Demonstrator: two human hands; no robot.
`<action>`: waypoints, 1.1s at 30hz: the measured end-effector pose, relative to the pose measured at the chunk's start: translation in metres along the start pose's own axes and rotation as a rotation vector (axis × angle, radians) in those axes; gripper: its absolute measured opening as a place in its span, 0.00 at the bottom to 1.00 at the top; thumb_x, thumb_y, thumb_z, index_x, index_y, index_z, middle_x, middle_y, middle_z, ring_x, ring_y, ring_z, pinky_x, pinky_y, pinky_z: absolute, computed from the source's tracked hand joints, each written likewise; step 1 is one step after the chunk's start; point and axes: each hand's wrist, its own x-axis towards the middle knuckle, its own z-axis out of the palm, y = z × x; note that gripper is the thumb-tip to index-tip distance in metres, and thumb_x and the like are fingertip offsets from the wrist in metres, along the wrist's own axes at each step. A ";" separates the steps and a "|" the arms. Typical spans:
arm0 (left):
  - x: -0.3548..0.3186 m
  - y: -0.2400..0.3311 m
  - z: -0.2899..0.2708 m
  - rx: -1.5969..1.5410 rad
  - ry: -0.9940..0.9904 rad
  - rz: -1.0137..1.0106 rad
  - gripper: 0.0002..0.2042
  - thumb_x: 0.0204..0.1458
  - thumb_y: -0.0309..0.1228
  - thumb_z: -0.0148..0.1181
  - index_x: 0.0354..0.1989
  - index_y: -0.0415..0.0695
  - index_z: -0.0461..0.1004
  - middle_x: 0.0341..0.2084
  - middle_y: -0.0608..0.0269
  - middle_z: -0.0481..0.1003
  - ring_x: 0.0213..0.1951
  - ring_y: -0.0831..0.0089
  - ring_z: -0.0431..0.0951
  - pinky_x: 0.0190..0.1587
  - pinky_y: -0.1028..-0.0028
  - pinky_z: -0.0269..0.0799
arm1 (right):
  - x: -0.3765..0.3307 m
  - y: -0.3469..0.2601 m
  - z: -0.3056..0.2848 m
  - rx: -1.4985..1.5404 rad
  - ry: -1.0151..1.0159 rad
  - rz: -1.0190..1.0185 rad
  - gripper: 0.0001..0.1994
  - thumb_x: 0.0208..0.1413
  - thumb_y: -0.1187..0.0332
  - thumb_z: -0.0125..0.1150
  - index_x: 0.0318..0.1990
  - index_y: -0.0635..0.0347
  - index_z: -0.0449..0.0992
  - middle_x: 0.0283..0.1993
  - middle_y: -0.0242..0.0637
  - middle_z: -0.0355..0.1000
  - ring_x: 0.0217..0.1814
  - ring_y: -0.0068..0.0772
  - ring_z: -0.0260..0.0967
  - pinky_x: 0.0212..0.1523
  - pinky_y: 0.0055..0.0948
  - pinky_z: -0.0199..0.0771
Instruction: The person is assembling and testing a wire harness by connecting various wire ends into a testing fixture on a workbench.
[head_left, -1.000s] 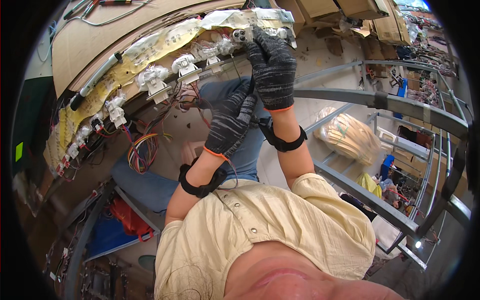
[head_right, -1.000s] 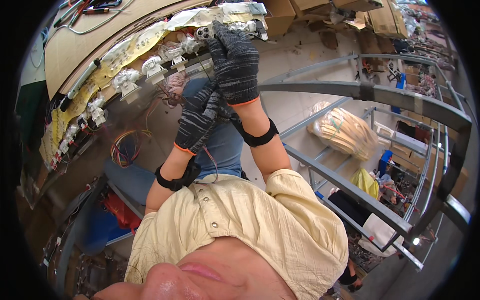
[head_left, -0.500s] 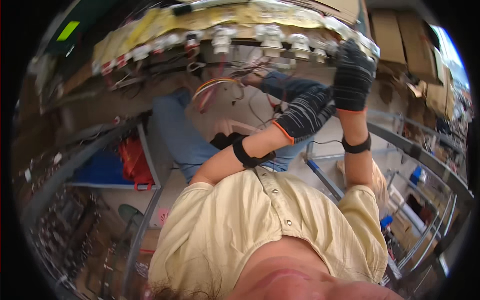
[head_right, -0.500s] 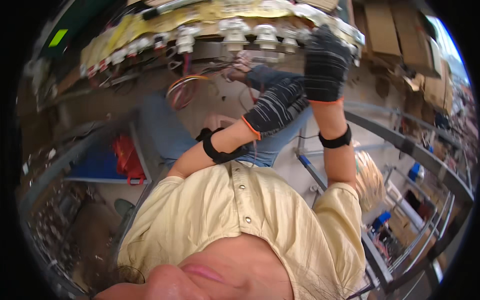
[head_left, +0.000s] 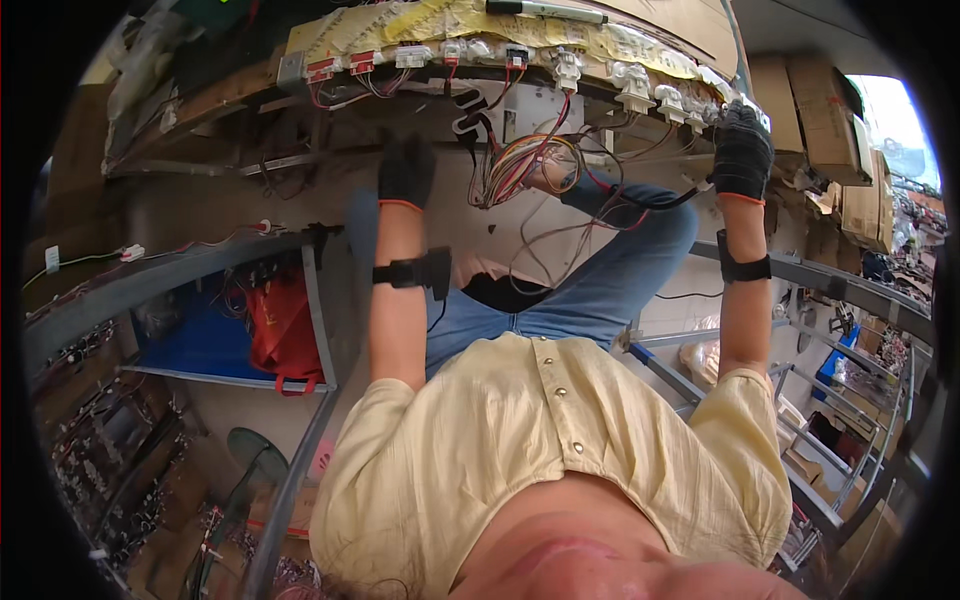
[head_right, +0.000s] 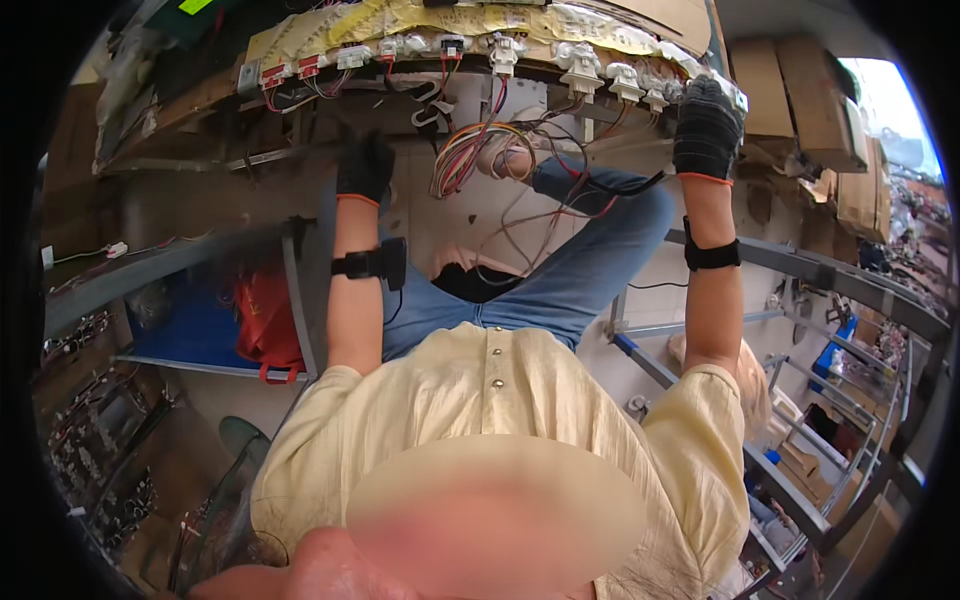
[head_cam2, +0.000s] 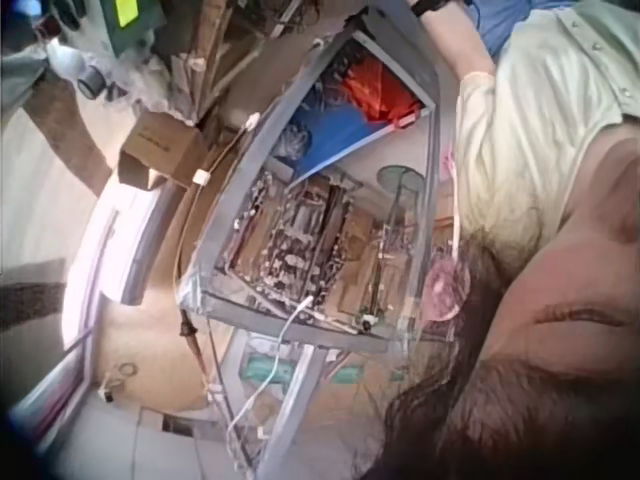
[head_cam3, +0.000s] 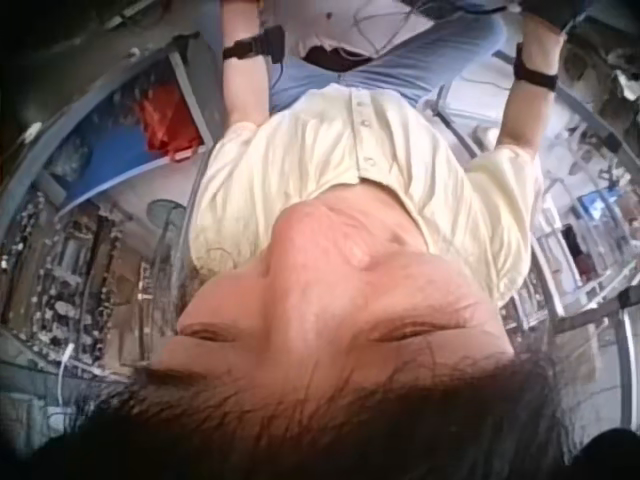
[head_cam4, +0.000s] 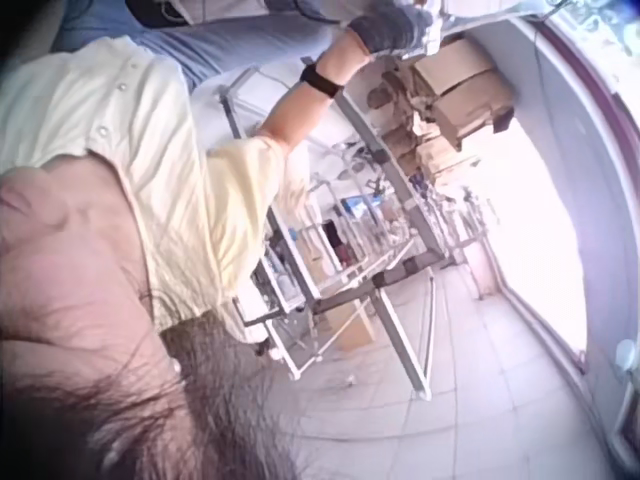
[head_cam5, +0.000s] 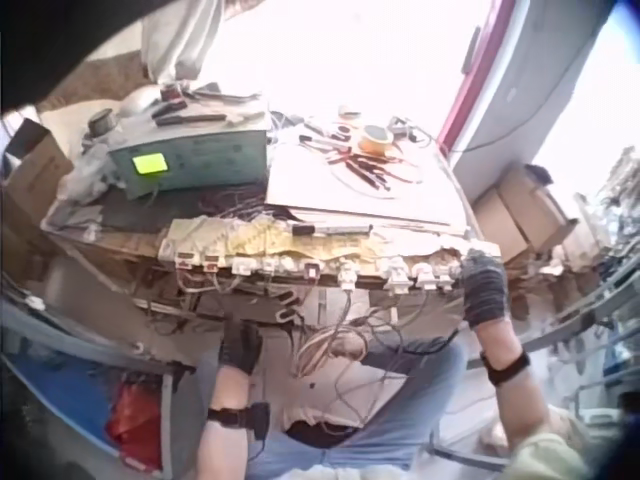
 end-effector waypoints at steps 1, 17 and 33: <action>0.008 0.002 -0.001 0.220 0.023 0.218 0.15 0.58 0.44 0.51 0.40 0.44 0.73 0.28 0.58 0.74 0.30 0.65 0.73 0.37 0.67 0.71 | -0.001 -0.001 -0.001 -0.006 0.009 -0.002 0.11 0.54 0.71 0.49 0.42 0.62 0.75 0.41 0.47 0.73 0.45 0.46 0.71 0.46 0.40 0.72; -0.103 0.041 0.185 1.327 0.165 1.419 0.08 0.50 0.31 0.61 0.30 0.37 0.77 0.23 0.47 0.76 0.27 0.52 0.77 0.30 0.63 0.73 | -0.002 -0.002 0.006 -0.017 0.070 0.072 0.08 0.54 0.70 0.49 0.37 0.59 0.75 0.36 0.43 0.74 0.38 0.43 0.73 0.40 0.40 0.73; -0.107 0.044 0.189 1.650 0.309 1.303 0.10 0.51 0.39 0.59 0.31 0.44 0.77 0.21 0.47 0.76 0.23 0.50 0.76 0.26 0.56 0.71 | -0.010 -0.013 -0.020 0.016 0.087 0.100 0.09 0.53 0.73 0.51 0.40 0.59 0.76 0.37 0.43 0.74 0.41 0.43 0.73 0.43 0.39 0.73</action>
